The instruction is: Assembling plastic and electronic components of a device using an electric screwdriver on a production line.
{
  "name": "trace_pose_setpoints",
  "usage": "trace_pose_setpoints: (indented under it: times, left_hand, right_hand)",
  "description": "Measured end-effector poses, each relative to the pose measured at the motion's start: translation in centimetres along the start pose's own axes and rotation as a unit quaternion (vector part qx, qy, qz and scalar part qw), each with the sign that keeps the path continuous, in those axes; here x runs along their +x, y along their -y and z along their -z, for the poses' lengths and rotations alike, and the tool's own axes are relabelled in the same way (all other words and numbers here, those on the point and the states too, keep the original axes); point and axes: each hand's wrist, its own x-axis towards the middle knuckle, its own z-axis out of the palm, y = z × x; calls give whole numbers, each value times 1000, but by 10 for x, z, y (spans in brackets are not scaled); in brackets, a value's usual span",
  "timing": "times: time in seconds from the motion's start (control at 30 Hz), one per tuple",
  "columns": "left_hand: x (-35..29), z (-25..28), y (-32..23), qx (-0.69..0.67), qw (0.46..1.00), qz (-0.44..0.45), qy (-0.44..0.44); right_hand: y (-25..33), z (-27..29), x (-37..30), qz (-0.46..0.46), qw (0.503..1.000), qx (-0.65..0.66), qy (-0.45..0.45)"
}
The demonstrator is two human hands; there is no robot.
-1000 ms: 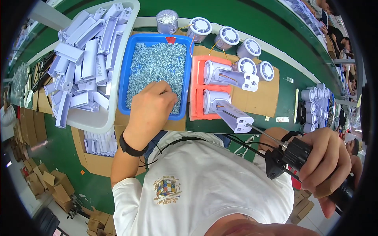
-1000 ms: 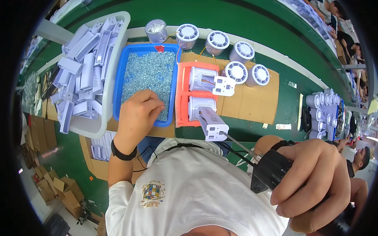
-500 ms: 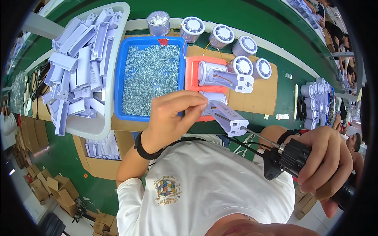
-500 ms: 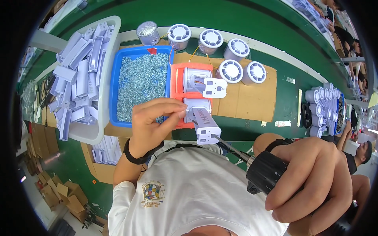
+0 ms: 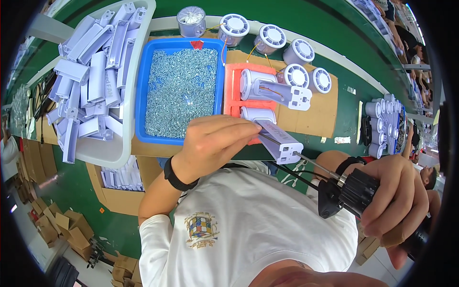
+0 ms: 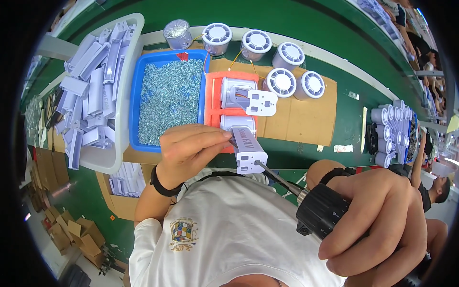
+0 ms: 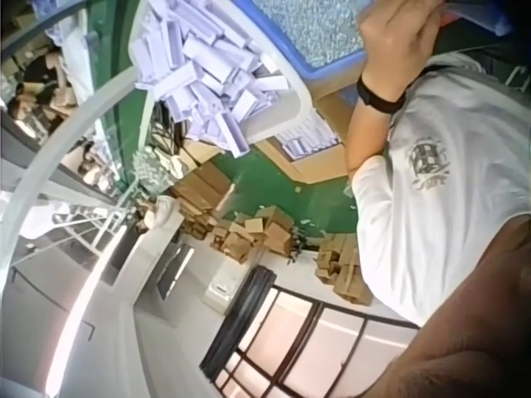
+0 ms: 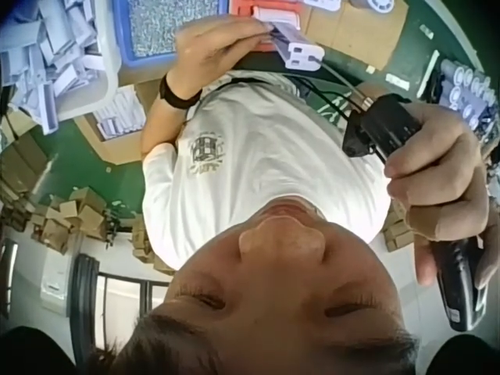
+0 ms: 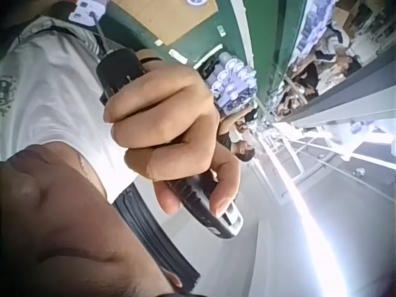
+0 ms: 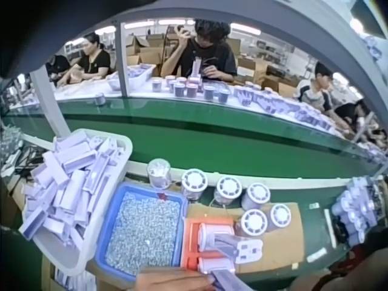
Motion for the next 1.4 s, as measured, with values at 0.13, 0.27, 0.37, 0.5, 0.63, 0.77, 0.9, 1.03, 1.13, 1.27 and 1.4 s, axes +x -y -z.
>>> trace_pose_setpoints:
  times: [0.13,0.27,0.37,0.5,0.63,0.77,0.9,1.03,1.13,1.27,1.4]
  left_hand:
    - [2,1,-2,-8,1000,-3,4]
    - [-3,1,3,-16,1000,-17,12]
    - [-5,0,3,0,999,-34,2]
    - [-8,-2,4,21,998,-53,-13]
    - [-6,-1,3,39,997,-61,-11]
    - [-3,-1,0,40,998,-45,2]
    - [-4,1,0,55,998,-19,10]
    - [-6,-2,5,77,997,-9,8]
    - [-7,-1,5,85,996,-1,16]
    - [-7,1,4,87,996,14,33]
    - [-6,1,5,82,996,10,28]
  right_hand:
    - [0,0,-1,-4,1000,-18,-4]
    - [-3,1,-1,-6,1000,-21,8]
    - [-6,0,-2,-2,1000,-21,14]
    - [0,-5,-9,-3,993,-111,-29]
    - [-1,-8,-11,-11,990,-135,-32]
    - [-2,-10,-11,-7,989,-143,-28]
    - [-4,-11,-12,-10,989,-149,-21]
    - [-7,-11,-13,-3,986,-165,-4]
    - [-11,-10,-14,1,984,-176,10]
    - [-16,-10,-14,7,981,-189,30]
    - [-21,-13,-15,16,980,-198,11]
